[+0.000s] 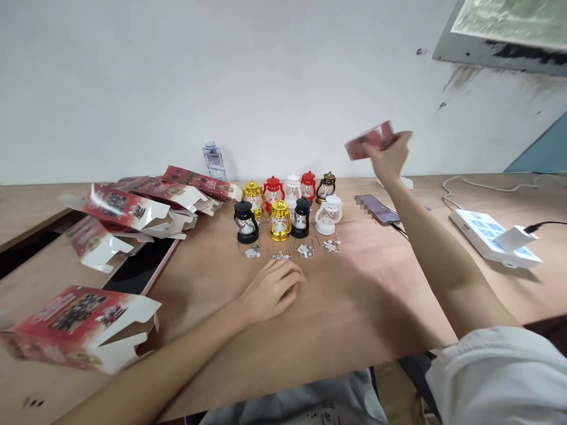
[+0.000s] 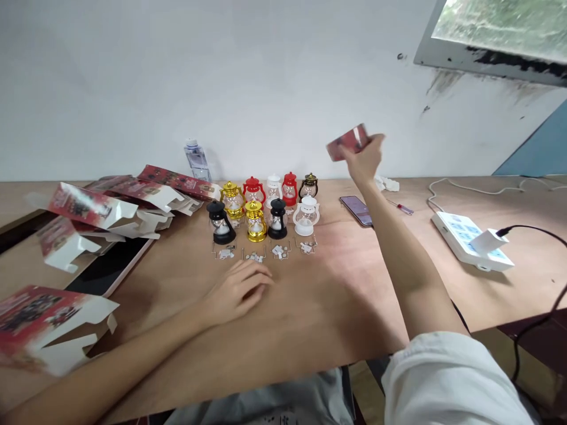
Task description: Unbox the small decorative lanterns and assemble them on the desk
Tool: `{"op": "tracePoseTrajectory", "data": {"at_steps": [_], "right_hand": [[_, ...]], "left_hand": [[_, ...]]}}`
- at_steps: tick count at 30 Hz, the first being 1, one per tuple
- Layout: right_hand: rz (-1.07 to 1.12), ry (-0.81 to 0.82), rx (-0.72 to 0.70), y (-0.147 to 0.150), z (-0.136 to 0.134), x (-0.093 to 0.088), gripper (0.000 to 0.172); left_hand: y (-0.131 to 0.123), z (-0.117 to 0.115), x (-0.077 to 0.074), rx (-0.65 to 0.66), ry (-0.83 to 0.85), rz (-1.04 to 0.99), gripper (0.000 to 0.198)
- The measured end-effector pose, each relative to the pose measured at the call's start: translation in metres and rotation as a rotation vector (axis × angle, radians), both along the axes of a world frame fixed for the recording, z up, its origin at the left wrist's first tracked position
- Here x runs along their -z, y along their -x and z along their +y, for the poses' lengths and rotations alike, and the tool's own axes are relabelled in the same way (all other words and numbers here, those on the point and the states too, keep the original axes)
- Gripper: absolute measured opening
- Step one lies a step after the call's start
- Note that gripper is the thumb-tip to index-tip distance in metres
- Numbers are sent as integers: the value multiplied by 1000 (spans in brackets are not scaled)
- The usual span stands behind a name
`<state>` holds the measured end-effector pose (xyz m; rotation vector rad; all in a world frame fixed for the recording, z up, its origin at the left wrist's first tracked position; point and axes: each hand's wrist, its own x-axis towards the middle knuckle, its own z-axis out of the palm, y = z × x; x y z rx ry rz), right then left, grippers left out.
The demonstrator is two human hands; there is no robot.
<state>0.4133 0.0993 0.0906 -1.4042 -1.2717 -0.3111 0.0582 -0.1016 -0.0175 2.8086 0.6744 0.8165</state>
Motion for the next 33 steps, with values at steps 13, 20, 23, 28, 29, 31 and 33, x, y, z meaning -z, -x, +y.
{"op": "tracePoseTrajectory", "data": {"at_steps": [13, 20, 23, 28, 29, 31, 33], "right_hand": [[526, 203, -842, 155, -181, 72, 59], [59, 271, -879, 164, -200, 99, 56], [-13, 391, -918, 158, -191, 109, 52], [176, 497, -1056, 156, -181, 117, 51], [227, 503, -1089, 156, -181, 117, 51], [315, 518, -1166, 157, -182, 116, 52], [368, 534, -1232, 159, -185, 114, 52]], "left_hand": [[4, 4, -13, -54, 580, -848, 62], [24, 16, -18, -410, 707, -985, 53], [31, 22, -19, -495, 669, -992, 53], [31, 23, -19, -535, 631, -942, 54], [30, 23, -19, -537, 628, -936, 55], [30, 22, -18, -534, 622, -935, 57], [30, 22, -18, -525, 620, -937, 58]]}}
